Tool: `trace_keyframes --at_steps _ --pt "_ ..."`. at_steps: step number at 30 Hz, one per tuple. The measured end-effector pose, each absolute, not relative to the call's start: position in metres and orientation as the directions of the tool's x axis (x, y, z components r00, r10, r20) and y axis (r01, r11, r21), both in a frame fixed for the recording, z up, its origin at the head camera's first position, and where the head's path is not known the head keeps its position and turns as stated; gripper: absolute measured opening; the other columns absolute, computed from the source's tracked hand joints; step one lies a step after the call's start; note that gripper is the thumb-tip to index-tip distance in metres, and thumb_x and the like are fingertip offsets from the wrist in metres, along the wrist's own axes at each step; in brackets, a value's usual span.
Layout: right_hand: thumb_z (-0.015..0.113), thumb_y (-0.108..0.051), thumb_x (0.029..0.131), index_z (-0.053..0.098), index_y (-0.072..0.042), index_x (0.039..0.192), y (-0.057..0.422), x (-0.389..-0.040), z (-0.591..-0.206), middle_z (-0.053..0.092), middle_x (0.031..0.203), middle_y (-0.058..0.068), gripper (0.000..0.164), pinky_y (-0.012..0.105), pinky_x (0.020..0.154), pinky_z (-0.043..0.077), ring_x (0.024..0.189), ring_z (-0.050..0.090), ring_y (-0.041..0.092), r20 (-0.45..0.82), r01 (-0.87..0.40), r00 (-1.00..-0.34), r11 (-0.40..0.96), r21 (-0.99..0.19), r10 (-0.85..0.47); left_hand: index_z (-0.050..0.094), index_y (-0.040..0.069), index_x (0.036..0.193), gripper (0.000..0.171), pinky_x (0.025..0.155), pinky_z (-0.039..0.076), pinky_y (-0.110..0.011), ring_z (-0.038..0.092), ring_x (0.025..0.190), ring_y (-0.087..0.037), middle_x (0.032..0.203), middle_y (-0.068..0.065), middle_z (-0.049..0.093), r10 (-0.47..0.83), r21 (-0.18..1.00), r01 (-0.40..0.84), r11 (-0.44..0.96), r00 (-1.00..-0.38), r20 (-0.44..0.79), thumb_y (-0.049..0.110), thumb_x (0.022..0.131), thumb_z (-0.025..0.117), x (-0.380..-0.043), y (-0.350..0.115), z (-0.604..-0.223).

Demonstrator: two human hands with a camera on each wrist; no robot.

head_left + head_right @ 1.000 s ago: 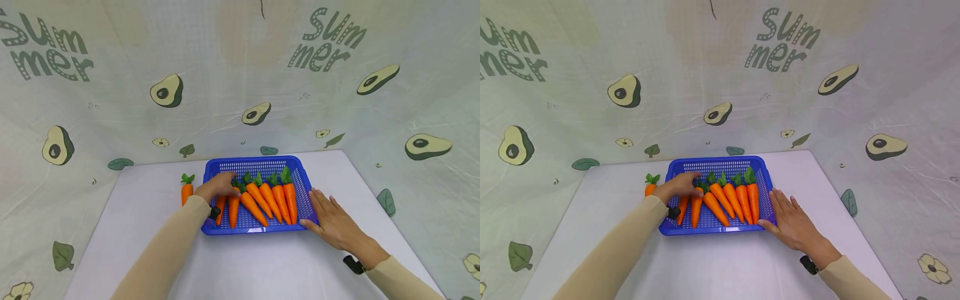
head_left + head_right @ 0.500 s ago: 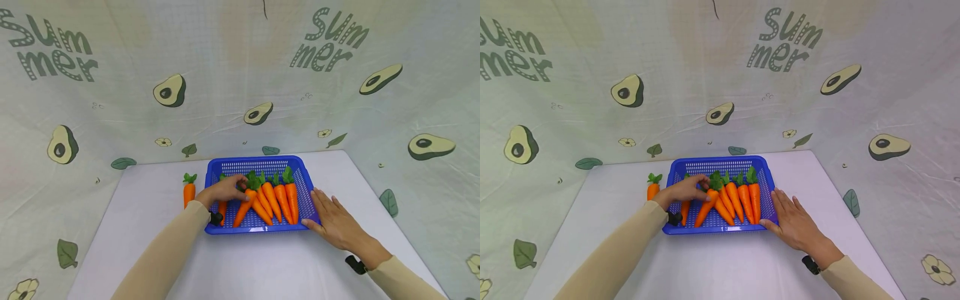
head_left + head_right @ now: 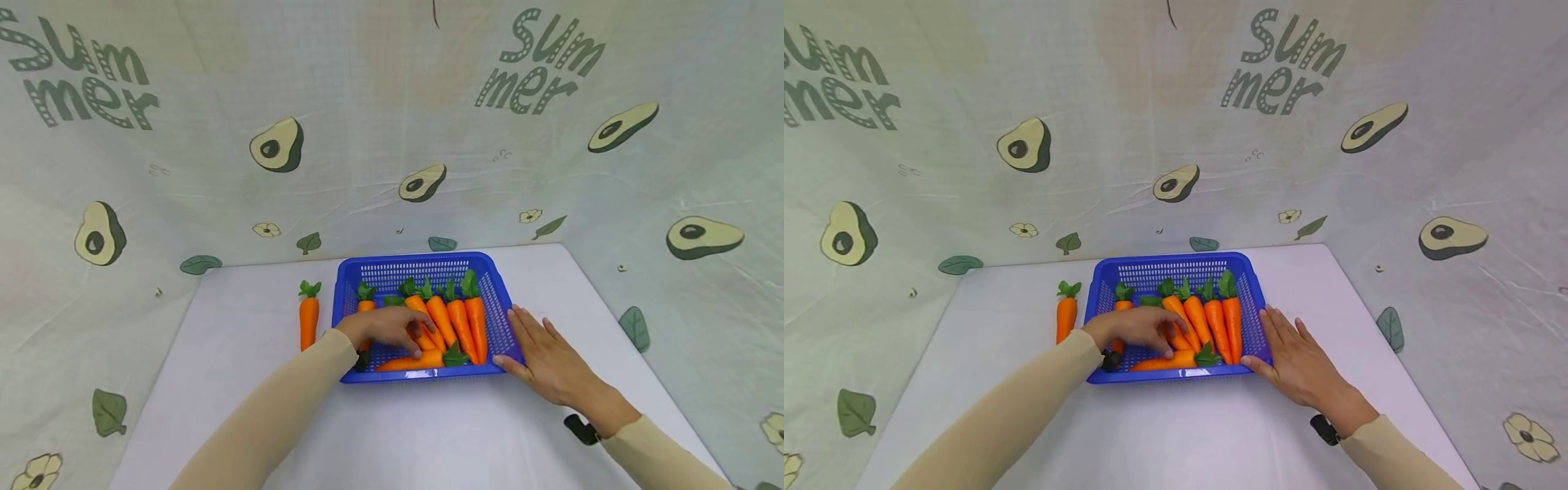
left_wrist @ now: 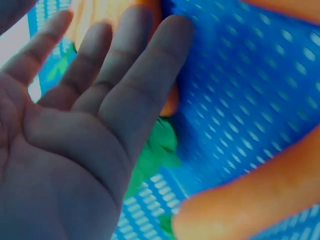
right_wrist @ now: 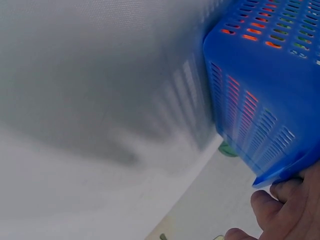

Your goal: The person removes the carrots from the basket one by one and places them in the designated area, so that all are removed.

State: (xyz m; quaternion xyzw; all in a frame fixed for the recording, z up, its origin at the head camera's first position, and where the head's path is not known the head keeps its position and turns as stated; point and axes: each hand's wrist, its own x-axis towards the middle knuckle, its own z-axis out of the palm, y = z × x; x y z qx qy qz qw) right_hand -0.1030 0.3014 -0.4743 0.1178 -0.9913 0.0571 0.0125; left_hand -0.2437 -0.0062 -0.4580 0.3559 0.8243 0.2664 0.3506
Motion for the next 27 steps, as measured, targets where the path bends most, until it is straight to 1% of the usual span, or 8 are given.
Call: trace_keyframes --at_steps 4,7,9,12,17,22,24,27 --pt "0.042 -0.068 0.092 0.013 -0.004 0.156 0.302 -0.104 -0.475 0.016 0.162 0.018 0.095 0.059 0.119 0.017 0.148 0.019 0.037 0.046 -0.236 -0.972 0.966 -0.104 -0.232 0.061 0.03 0.13 0.048 0.1 0.047 -0.031 0.052 0.117 -0.016 0.127 0.003 0.058 0.8 0.671 0.446 0.592 -0.422 -0.426 0.025 0.085 0.076 -0.24 0.004 -0.452" --pt "0.041 -0.069 0.092 0.013 -0.004 0.156 0.302 -0.105 -0.475 0.016 0.162 0.018 0.096 0.059 0.119 0.017 0.148 0.019 0.038 0.038 -0.231 -0.973 0.967 -0.102 -0.229 0.06 0.034 0.13 0.05 0.101 0.047 -0.032 0.052 0.117 -0.017 0.124 0.006 0.058 0.794 0.665 0.437 0.606 -0.391 -0.466 0.022 0.085 0.076 -0.238 0.01 -0.451" --pt "0.041 -0.07 0.092 0.013 -0.004 0.156 0.301 -0.105 -0.474 0.016 0.162 0.018 0.096 0.059 0.119 0.016 0.148 0.019 0.038 0.033 -0.228 -0.974 0.968 -0.105 -0.226 0.06 0.037 0.13 0.052 0.099 0.048 -0.032 0.053 0.115 -0.017 0.12 0.008 0.059 0.782 0.657 0.426 0.622 -0.384 -0.492 0.021 0.084 0.077 -0.237 0.013 -0.453" --pt "0.041 -0.07 0.091 0.012 -0.005 0.156 0.301 -0.104 -0.474 0.015 0.163 0.017 0.097 0.059 0.119 0.014 0.149 0.019 0.038 0.024 -0.219 -0.976 0.969 -0.11 -0.218 0.059 0.041 0.129 0.055 0.098 0.049 -0.033 0.053 0.111 -0.016 0.116 0.009 0.058 0.764 0.647 0.41 0.643 -0.388 -0.514 0.02 0.082 0.078 -0.238 0.015 -0.456" --pt "0.041 -0.071 0.091 0.011 -0.006 0.157 0.3 -0.105 -0.474 0.014 0.163 0.017 0.097 0.058 0.12 0.012 0.149 0.017 0.037 0.018 -0.216 -0.976 0.97 -0.109 -0.215 0.06 0.041 0.128 0.055 0.102 0.047 -0.037 0.053 0.108 -0.013 0.116 0.009 0.059 0.752 0.642 0.397 0.656 -0.411 -0.515 0.021 0.081 0.079 -0.24 0.012 -0.457" --pt "0.041 -0.069 0.092 0.011 -0.005 0.156 0.3 -0.105 -0.474 0.013 0.163 0.018 0.096 0.058 0.121 0.01 0.149 0.016 0.037 0.017 -0.222 -0.975 0.969 -0.112 -0.221 0.054 0.041 0.135 0.06 0.107 0.044 -0.042 0.051 0.117 -0.014 0.131 0.006 0.055 0.745 0.664 0.362 0.654 -0.462 -0.482 0.023 0.083 0.077 -0.244 0.006 -0.454" --pt "0.041 -0.069 0.092 0.012 -0.004 0.156 0.301 -0.105 -0.473 0.014 0.163 0.018 0.096 0.059 0.12 0.013 0.149 0.017 0.037 0.023 -0.227 -0.974 0.968 -0.107 -0.226 0.052 0.038 0.138 0.061 0.105 0.046 -0.042 0.055 0.116 -0.017 0.134 0.003 0.054 0.752 0.704 0.326 0.631 -0.479 -0.452 0.021 0.084 0.076 -0.246 0.004 -0.453" --pt "0.042 -0.068 0.093 0.014 -0.003 0.156 0.3 -0.104 -0.473 0.016 0.162 0.019 0.095 0.06 0.118 0.017 0.148 0.019 0.038 0.029 -0.233 -0.972 0.967 -0.106 -0.231 0.048 0.034 0.141 0.063 0.103 0.047 -0.039 0.057 0.114 -0.017 0.135 0.002 0.053 0.761 0.75 0.295 0.592 -0.512 -0.4 0.021 0.085 0.075 -0.25 0.0 -0.452"
